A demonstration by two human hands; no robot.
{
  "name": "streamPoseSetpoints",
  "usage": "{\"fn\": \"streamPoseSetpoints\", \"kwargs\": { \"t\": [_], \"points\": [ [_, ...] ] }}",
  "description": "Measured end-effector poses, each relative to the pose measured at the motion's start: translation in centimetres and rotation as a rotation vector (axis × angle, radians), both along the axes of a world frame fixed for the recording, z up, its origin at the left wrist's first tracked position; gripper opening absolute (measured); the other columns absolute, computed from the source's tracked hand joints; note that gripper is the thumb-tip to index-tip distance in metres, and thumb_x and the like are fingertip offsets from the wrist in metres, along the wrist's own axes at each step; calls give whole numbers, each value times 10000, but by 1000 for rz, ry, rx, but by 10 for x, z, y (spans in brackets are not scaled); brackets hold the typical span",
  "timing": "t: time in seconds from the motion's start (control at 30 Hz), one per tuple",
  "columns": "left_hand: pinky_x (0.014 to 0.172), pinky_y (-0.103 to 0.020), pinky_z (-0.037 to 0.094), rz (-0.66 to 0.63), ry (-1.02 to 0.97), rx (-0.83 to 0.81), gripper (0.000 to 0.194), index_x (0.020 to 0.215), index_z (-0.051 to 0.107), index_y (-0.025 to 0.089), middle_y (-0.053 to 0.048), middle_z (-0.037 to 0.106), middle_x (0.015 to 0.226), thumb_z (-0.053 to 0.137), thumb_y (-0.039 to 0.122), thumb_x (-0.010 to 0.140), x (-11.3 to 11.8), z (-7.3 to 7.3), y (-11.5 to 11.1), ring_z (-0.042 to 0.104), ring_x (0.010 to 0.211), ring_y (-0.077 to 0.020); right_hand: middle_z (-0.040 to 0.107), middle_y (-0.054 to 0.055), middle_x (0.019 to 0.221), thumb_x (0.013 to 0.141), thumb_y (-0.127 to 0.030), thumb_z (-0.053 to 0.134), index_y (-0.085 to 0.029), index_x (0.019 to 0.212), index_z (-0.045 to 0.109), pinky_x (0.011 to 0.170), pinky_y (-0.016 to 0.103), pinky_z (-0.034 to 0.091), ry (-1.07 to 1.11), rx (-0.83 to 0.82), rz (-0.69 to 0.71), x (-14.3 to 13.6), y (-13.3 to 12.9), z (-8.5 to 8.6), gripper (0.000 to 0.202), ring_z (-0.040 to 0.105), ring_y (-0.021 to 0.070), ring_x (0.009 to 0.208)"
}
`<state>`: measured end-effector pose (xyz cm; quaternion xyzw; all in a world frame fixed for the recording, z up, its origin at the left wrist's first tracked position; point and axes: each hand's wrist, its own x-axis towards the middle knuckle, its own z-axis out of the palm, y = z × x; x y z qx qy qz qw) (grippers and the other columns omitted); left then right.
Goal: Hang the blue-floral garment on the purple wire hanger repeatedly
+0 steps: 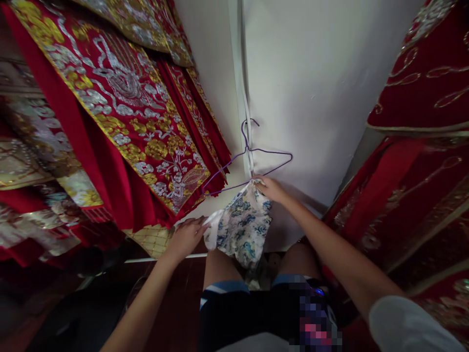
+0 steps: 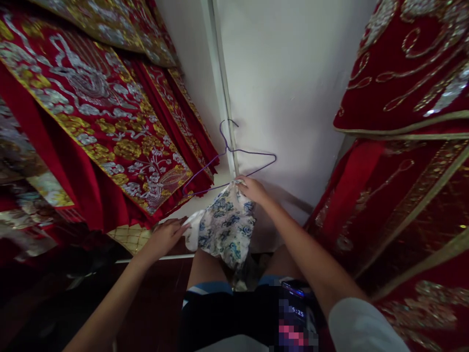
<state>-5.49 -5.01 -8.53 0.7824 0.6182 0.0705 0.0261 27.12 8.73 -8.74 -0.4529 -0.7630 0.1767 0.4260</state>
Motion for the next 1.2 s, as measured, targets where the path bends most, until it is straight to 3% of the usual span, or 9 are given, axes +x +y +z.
{"fn": "streamPoseSetpoints", "kwargs": {
  "t": [0.1,0.17,0.33,0.47,0.53,0.73,0.87,1.0,1.2],
  "points": [
    [923,-442,467,190,66,-94,520,929,701,167,-184,739,1018,277,457,1008,1,5,-2,679,1037,-330,654,18,733,808,-269,528,-204,874,677,685,260,403,-33,-6,0,8,-9,-5,176,566,191,708],
    [847,-405,479,226,-11,-51,503,862,669,166,-168,732,898,284,458,1001,2,7,-4,696,922,-314,594,-4,672,787,-273,517,-189,797,648,640,244,370,-21,-4,9,19,-20,-5,156,528,167,670],
    [748,-314,492,82,-606,230,480,842,619,166,-77,677,821,353,548,960,15,11,6,644,805,-227,441,-38,584,755,-349,499,-191,632,526,565,242,296,83,-31,13,48,-50,7,202,411,129,600],
    [702,-285,521,8,-965,182,383,922,629,145,-51,659,846,511,501,847,40,20,30,618,757,-188,389,-45,555,722,-347,521,-201,582,476,539,252,257,155,-53,10,56,-68,20,208,359,120,571],
    [665,-270,508,-5,-959,146,316,894,635,144,-34,643,786,512,425,817,51,27,44,598,694,-169,407,-43,562,718,-321,517,-198,592,487,550,249,273,153,-40,18,54,-74,23,178,380,125,583],
    [701,-283,511,-56,-531,126,227,795,703,159,-51,691,711,500,203,703,50,43,78,632,675,-194,426,-43,557,658,-226,477,-197,613,483,563,247,276,78,31,-34,46,-83,20,53,419,134,593],
    [839,-324,535,-64,-511,136,321,884,739,161,-85,756,872,495,153,676,44,54,85,691,864,-246,416,-44,549,632,-220,455,-200,606,469,554,244,270,98,11,-32,40,-84,16,35,413,133,585],
    [1028,-353,463,-124,-501,264,472,1080,727,132,-102,734,1150,444,92,704,62,72,79,656,1103,-257,443,-38,550,662,-241,487,-201,596,471,557,246,276,131,-7,-21,29,-87,14,79,425,139,592],
    [1028,-365,453,-184,-652,511,372,1144,691,151,-99,677,1142,544,165,803,100,78,78,623,1086,-232,509,-23,594,731,-248,500,-199,653,525,594,248,322,176,-19,15,7,-93,6,96,468,153,626]
  ]
}}
